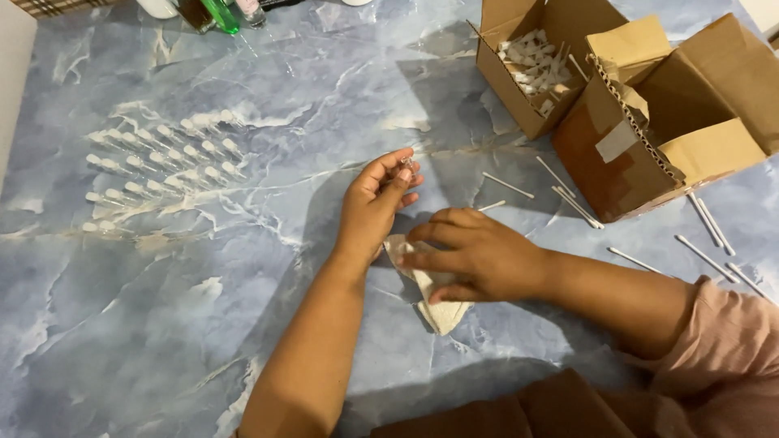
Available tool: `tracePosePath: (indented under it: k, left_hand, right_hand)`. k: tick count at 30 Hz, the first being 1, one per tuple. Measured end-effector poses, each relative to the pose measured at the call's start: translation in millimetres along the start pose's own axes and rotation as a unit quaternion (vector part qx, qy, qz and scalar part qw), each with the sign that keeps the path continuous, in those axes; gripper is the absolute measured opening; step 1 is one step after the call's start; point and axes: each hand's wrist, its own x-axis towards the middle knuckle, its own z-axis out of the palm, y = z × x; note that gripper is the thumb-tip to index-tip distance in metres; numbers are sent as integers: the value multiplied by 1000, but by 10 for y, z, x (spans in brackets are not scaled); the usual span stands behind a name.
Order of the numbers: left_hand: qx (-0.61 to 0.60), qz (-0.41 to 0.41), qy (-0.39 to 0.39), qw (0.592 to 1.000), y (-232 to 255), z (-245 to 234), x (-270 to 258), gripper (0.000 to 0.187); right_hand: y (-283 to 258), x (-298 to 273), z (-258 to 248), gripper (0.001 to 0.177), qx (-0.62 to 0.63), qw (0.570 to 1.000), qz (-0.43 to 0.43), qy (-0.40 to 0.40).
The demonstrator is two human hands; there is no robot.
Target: Wrapping and packing small perfume sample vials into a cardboard box after cleaning them with a cloth and cotton swabs.
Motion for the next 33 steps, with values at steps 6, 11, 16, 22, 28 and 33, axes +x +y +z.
tracePosePath:
  k: [6,11,16,22,28,33]
  left_hand:
    - [6,-5,0,1000,26,5,-12,35]
    - [5,-5,4,1000,28,12,-3,34]
    - [17,4,12,1000,22,20,-6,33]
    - [9,-11,15,1000,101,37,-39,35]
    - [15,-9,20,1000,95,48,-56,33]
    - [-131,-35,3,991,114,215,-152,41]
  right_hand:
    - [241,-214,187,19,-6,999,42,-9]
    - [200,-79,-86,25,96,988,81,90]
    - [302,-169,-171,25,263,929,172,195]
    - [232,-36,-222,20,550,700,336,308]
    - [425,-177,-100,22,621,651,335,279]
    - [380,-173,-126,39,487,745,341,302]
